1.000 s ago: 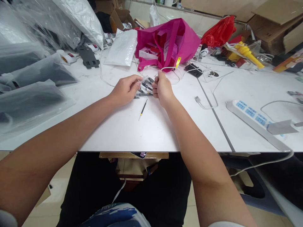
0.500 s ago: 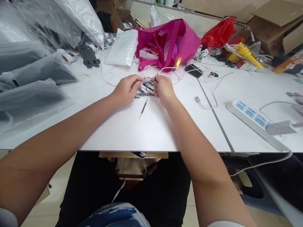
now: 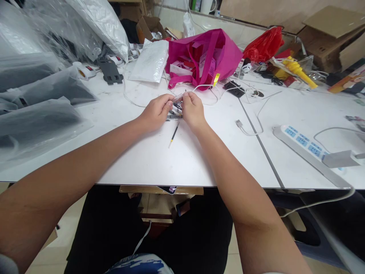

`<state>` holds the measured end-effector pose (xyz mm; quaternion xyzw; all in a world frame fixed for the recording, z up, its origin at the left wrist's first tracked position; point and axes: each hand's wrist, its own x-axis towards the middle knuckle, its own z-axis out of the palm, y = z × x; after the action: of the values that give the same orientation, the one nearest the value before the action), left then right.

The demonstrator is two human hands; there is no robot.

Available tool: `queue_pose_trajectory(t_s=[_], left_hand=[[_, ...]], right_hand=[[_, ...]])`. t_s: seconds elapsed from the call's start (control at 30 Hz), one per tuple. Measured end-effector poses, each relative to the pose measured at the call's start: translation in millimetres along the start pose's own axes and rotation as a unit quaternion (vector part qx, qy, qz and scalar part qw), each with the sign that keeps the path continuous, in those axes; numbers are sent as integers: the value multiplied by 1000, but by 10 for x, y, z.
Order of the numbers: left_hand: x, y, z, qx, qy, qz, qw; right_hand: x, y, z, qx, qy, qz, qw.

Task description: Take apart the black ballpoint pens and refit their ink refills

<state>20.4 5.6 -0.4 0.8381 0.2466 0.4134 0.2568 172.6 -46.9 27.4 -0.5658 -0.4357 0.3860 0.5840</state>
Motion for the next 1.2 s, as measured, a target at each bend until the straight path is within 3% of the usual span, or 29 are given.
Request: queue_pose_trajectory(t_s=[0.17, 0.33, 0.47, 1.03, 1.2], left_hand=[[-22, 91, 37, -110, -28, -69, 991], [-1, 191, 26, -274, -64, -168, 945], [5, 228, -3, -332, -73, -201, 919], [0, 241, -22, -347, -76, -228, 907], [3, 236, -6, -341, -73, -219, 912]], right_hand=[[-73, -71, 37, -17, -12, -38, 999], [-147, -175, 55, -10, -32, -40, 999], [-167, -208, 36, 6, -42, -40, 998], [-124, -98, -16, -38, -31, -77, 996], [-118, -51, -52, -70, -31, -141, 987]])
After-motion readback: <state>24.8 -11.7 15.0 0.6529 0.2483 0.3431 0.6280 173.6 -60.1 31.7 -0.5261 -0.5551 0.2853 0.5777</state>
